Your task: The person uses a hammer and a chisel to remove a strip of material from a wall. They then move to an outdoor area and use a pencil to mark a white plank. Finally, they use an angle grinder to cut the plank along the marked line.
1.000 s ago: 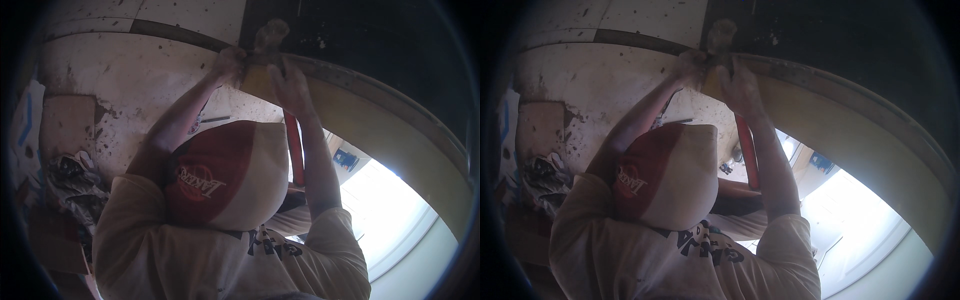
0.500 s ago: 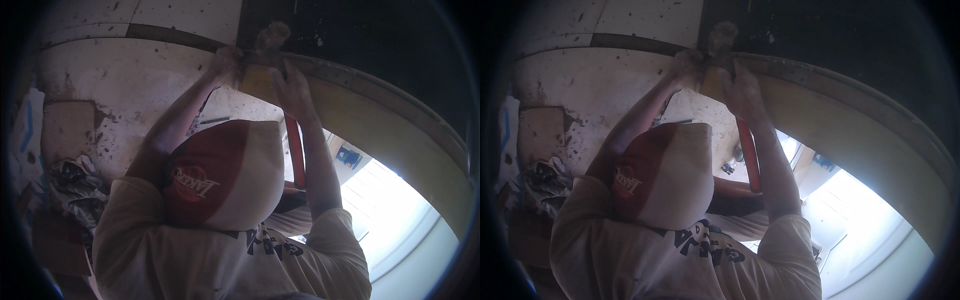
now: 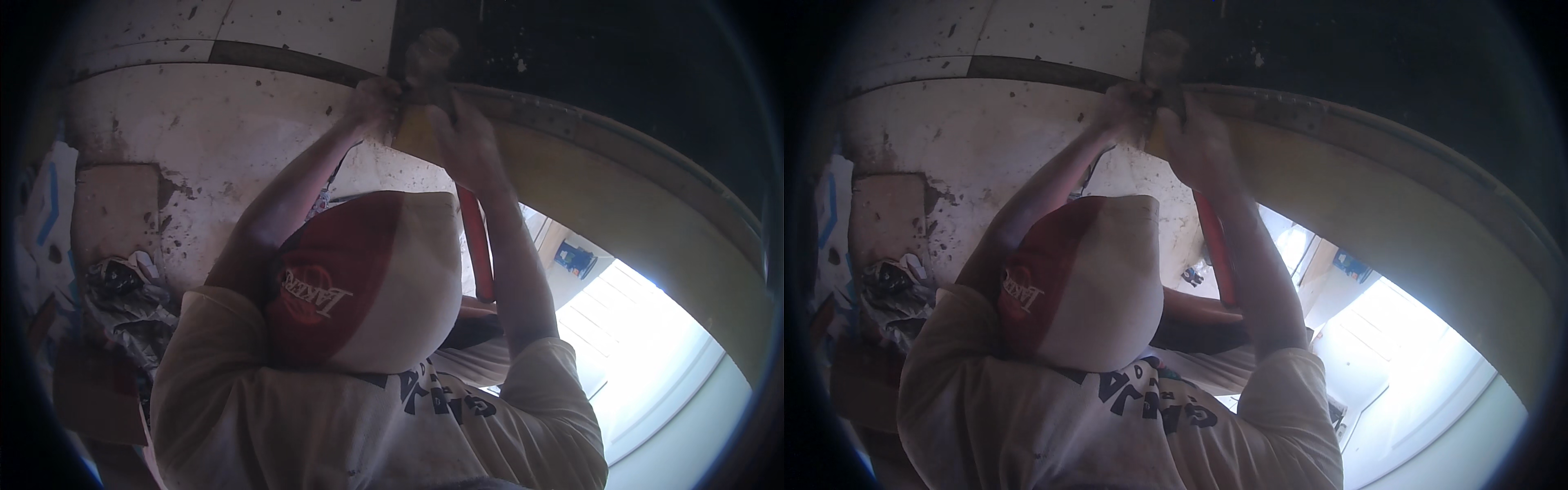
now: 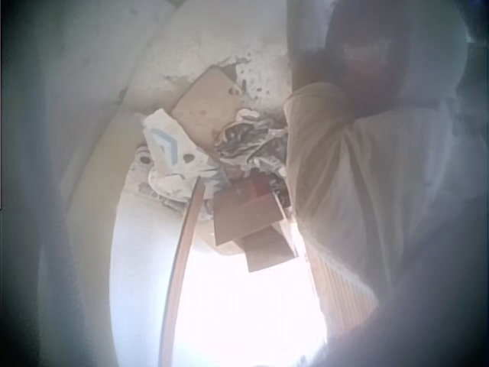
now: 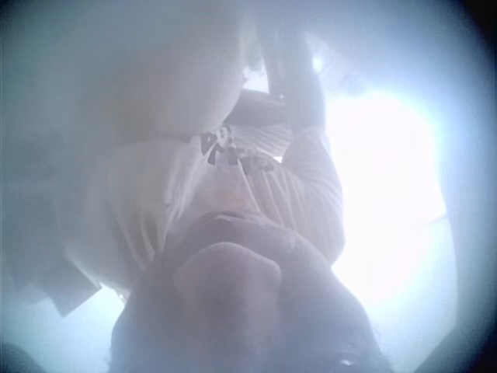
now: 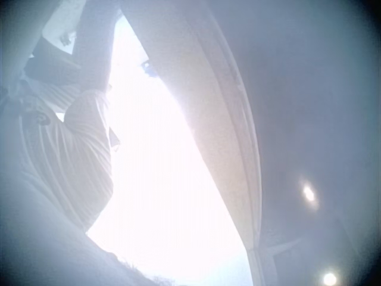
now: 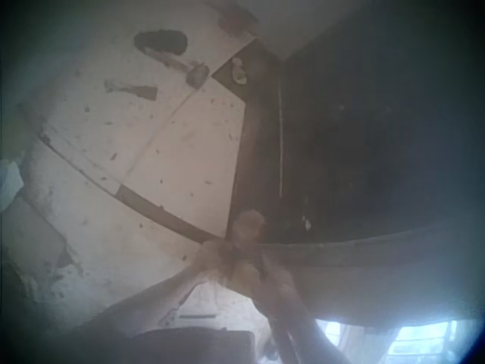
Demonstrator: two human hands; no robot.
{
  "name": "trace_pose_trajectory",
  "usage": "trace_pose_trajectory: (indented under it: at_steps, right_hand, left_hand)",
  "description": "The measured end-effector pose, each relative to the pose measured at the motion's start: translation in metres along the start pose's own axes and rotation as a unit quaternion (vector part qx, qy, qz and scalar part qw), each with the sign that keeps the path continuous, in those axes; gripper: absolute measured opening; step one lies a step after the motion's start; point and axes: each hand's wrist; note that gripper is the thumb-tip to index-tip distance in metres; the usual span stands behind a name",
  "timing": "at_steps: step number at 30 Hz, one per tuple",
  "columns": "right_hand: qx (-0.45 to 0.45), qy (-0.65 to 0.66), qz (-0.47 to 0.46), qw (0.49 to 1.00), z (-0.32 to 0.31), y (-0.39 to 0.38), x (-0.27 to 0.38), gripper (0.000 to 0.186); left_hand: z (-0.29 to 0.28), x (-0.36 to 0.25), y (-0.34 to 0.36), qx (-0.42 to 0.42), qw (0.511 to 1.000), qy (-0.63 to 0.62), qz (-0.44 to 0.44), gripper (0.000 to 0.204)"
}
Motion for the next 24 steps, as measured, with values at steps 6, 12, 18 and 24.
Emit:
trace_pose_trajectory:
  at_steps: [6,12,18,24]
  right_hand:
    - [-0.060,-0.025,-0.041,0.997,0.029,0.021,-0.016,0.043]
    - [-0.018,-0.047,0.048,0.998,0.047,0.034,-0.024,0.050]
    - [-0.006,-0.076,-0.007,0.997,0.052,0.040,-0.030,0.053]
    - [-0.031,-0.118,-0.033,0.992,0.058,0.036,-0.034,0.052]
  left_hand:
    - [0.011,0.015,0.006,-0.095,0.963,0.210,0.138,0.016]
    - [0.007,-0.040,-0.013,-0.077,0.949,0.304,0.011,0.024]
    - [0.017,-0.011,-0.007,-0.132,0.963,0.233,0.012,0.028]
    - [0.019,-0.021,-0.003,-0.129,0.967,0.216,0.035,0.031]
Point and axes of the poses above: each hand's wrist, its own y-axis towards the middle knuckle, its own z-axis out of the palm, x = y × z, and after that the axes turned 9 degrees about y, right-handed
